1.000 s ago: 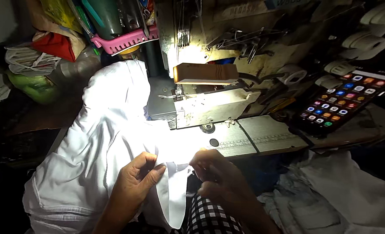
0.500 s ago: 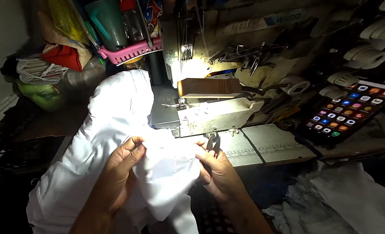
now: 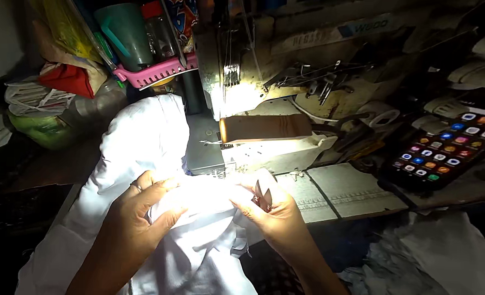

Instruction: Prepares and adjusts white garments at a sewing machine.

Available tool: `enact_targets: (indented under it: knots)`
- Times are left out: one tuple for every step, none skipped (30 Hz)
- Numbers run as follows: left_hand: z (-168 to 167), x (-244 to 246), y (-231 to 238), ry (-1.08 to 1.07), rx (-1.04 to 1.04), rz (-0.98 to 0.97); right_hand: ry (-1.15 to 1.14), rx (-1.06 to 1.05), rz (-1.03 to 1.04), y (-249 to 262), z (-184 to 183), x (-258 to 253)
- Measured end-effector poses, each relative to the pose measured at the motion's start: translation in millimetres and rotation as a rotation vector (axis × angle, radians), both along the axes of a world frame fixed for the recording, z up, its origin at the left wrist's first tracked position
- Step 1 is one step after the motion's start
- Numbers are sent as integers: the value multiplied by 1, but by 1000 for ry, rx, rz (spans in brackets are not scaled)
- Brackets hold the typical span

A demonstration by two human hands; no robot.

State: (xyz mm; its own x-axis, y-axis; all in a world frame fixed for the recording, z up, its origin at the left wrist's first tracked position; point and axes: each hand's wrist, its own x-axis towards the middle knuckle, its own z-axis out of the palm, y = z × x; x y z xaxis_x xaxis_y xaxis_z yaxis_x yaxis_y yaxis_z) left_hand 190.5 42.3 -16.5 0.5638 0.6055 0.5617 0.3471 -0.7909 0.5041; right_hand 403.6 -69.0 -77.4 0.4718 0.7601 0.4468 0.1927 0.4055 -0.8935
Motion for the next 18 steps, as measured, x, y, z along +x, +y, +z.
enact_targets:
  knots:
    - [3,1,0,31,74,26,-53,1,-38,1,0,0]
    - [6,3,1,50,146,37,-98,-2,-57,1,-1,1]
    - [9,4,5,75,201,35,-126,-6,-69,1,-1,1]
    - [11,6,10,104,239,25,-140,-17,-70,1,-2,3]
    - [13,8,15,131,265,10,-152,-38,-60,0,-2,4]
    - [14,11,21,157,278,-6,-156,-60,-42,0,-3,5]
    - [16,15,27,176,276,-31,-157,-81,-22,1,-5,6]
    - [18,21,33,194,260,-56,-152,-105,0,2,-8,8]
    - [21,27,37,213,240,-83,-143,-137,23,4,-10,10]
    - [23,34,41,231,224,-103,-112,-189,53,6,-12,12]
    - [23,44,45,227,233,-112,-60,-266,98,8,-12,13]
    - [22,55,49,218,253,-108,40,-356,159,10,-11,15]
    - [21,64,52,244,245,-94,160,-432,225,12,-11,17]
    - [20,72,55,277,210,-85,301,-485,274,15,-11,18]
    - [19,80,58,299,186,-89,443,-516,305,17,-11,18]
    - [18,87,60,333,177,-93,561,-517,320,19,-12,19]
    - [21,94,59,374,166,-89,657,-493,317,20,-12,19]
    - [27,100,55,423,143,-76,728,-461,306,21,-11,20]
